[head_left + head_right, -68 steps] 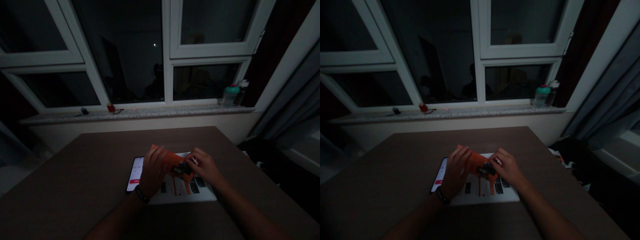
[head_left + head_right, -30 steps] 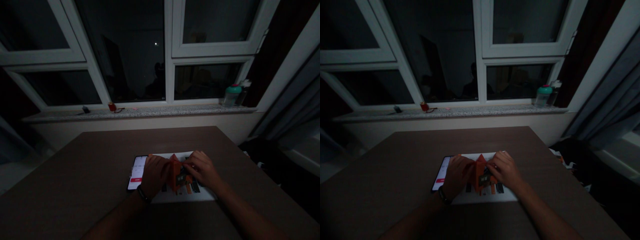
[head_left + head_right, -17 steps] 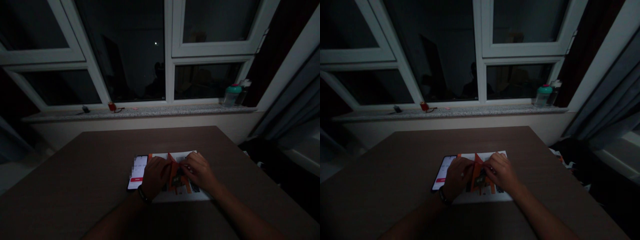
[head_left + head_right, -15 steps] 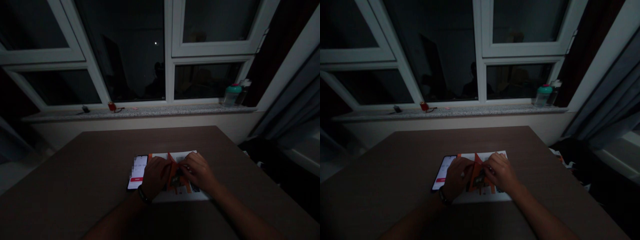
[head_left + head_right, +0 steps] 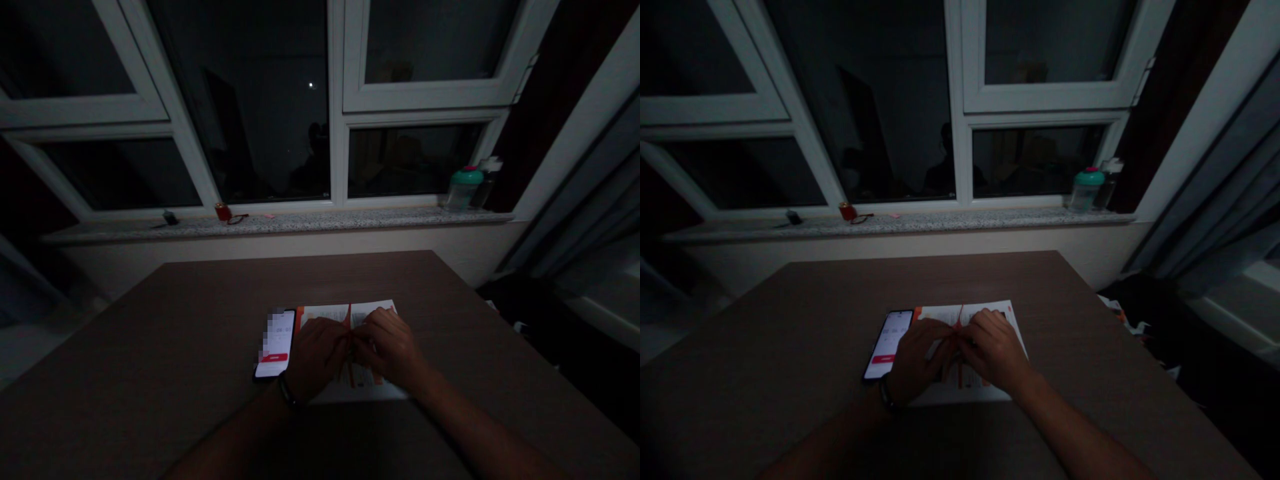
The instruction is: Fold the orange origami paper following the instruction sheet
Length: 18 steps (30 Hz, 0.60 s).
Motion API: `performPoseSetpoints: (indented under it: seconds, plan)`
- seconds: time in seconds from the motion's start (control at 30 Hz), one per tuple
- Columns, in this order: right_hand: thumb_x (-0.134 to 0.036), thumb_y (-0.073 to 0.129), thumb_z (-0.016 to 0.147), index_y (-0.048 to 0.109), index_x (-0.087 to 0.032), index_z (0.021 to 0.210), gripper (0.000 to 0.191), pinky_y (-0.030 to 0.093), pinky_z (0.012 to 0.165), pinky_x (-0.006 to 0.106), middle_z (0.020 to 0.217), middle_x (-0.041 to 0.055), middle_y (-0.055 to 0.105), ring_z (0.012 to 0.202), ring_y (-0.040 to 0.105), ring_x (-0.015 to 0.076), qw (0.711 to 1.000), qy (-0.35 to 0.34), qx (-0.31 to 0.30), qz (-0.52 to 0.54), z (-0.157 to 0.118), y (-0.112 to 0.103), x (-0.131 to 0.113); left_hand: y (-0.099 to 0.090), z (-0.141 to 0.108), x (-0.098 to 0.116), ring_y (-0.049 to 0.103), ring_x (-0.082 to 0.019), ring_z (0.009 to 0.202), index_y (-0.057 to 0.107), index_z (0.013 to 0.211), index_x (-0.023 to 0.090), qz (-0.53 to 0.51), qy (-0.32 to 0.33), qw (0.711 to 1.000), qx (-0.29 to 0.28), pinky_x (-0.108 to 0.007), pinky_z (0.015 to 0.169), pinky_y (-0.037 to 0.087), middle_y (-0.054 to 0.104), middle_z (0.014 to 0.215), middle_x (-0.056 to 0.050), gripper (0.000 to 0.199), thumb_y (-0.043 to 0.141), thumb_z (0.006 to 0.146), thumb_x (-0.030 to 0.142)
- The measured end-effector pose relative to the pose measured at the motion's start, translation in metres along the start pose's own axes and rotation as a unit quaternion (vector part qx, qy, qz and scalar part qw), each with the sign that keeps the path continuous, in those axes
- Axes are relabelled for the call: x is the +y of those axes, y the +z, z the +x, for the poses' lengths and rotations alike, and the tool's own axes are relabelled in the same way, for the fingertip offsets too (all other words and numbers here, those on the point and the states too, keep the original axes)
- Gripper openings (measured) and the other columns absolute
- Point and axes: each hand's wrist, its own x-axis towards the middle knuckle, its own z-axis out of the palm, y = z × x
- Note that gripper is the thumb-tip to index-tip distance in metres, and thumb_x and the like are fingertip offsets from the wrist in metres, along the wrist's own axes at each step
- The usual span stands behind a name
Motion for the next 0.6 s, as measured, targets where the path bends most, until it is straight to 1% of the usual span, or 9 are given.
performPoseSetpoints:
  seconds: [0.07, 0.13, 0.2, 0.27, 0.37, 0.47, 0.53, 0.6]
  plan:
    - [-0.022, 0.056, 0.094, 0.063, -0.018, 0.088, 0.01, 0.035, 0.066, 0.033, 0.076, 0.0042, 0.055, 0.073, 0.05, 0.0187, 1.0, 0.003, 0.017, 0.005, -0.0007, 0.0019, 0.0001, -0.0001, -0.001, 0.0005, 0.061, -0.02, 0.09, 0.058, 0.106, 0.019, -0.008, -0.001, 1.0, -0.001, -0.035, 0.081, 0.045, 0.067, 0.098, -0.006, 0.013, 0.054, 0.095, 0.022]
    - [-0.021, 0.056, 0.093, 0.062, -0.018, 0.089, 0.008, 0.036, 0.065, 0.032, 0.075, 0.0038, 0.055, 0.072, 0.049, 0.0183, 0.999, 0.003, 0.032, 0.016, -0.0017, 0.0035, 0.0007, 0.0, -0.0014, 0.0014, 0.061, -0.022, 0.093, 0.057, 0.111, 0.019, -0.015, 0.002, 1.0, 0.0, -0.036, 0.083, 0.046, 0.067, 0.101, -0.007, 0.021, 0.058, 0.092, 0.029]
    - [-0.02, 0.057, 0.093, 0.062, -0.019, 0.089, 0.006, 0.038, 0.065, 0.032, 0.076, 0.004, 0.055, 0.073, 0.05, 0.0185, 0.999, 0.013, 0.037, 0.027, -0.0029, 0.0047, 0.0015, 0.0006, -0.0014, 0.0023, 0.062, -0.022, 0.095, 0.057, 0.112, 0.019, -0.014, 0.003, 1.0, 0.004, -0.037, 0.083, 0.048, 0.067, 0.103, -0.008, 0.026, 0.062, 0.09, 0.032]
    - [-0.02, 0.059, 0.092, 0.062, -0.019, 0.094, 0.005, 0.04, 0.066, 0.032, 0.08, 0.005, 0.055, 0.076, 0.051, 0.0194, 0.998, 0.025, 0.042, 0.04, -0.0039, 0.0053, 0.0022, 0.0016, -0.0014, 0.0025, 0.063, -0.022, 0.095, 0.057, 0.112, 0.02, -0.008, 0.001, 1.0, 0.011, -0.036, 0.083, 0.048, 0.068, 0.103, -0.007, 0.024, 0.061, 0.091, 0.029]
    - [-0.019, 0.06, 0.091, 0.062, -0.019, 0.106, 0.016, 0.042, 0.068, 0.032, 0.086, 0.0062, 0.057, 0.08, 0.053, 0.0203, 0.997, 0.026, 0.051, 0.049, -0.0046, 0.0051, 0.0023, 0.0031, -0.0018, 0.0013, 0.063, -0.021, 0.096, 0.058, 0.114, 0.021, -0.006, 0.005, 1.0, 0.014, -0.036, 0.083, 0.049, 0.068, 0.106, -0.007, 0.021, 0.058, 0.092, 0.021]
    - [-0.018, 0.059, 0.092, 0.06, -0.021, 0.116, 0.025, 0.044, 0.069, 0.033, 0.088, 0.0064, 0.058, 0.082, 0.054, 0.0209, 0.998, 0.02, 0.043, 0.04, -0.004, 0.0042, 0.0017, 0.0034, -0.0018, -0.0001, 0.063, -0.021, 0.097, 0.058, 0.115, 0.021, -0.005, 0.011, 1.0, 0.013, -0.036, 0.083, 0.048, 0.069, 0.108, -0.007, 0.022, 0.056, 0.093, 0.017]
    - [-0.019, 0.058, 0.093, 0.06, -0.021, 0.118, 0.025, 0.044, 0.068, 0.033, 0.087, 0.0065, 0.058, 0.081, 0.054, 0.0209, 0.999, 0.008, 0.036, 0.033, -0.0034, 0.0036, 0.0016, 0.0029, -0.0014, -0.0004, 0.063, -0.02, 0.095, 0.059, 0.114, 0.022, -0.007, 0.017, 1.0, 0.022, -0.035, 0.082, 0.048, 0.069, 0.106, -0.006, 0.021, 0.056, 0.094, 0.016]
    - [-0.02, 0.058, 0.093, 0.061, -0.02, 0.115, 0.022, 0.043, 0.067, 0.033, 0.086, 0.0065, 0.059, 0.079, 0.054, 0.0205, 0.999, -0.005, 0.04, 0.026, -0.0029, 0.0033, 0.0017, 0.002, -0.0008, 0.0, 0.063, -0.019, 0.092, 0.06, 0.111, 0.021, -0.006, 0.025, 0.999, 0.036, -0.034, 0.08, 0.048, 0.069, 0.103, -0.006, 0.019, 0.056, 0.094, 0.016]
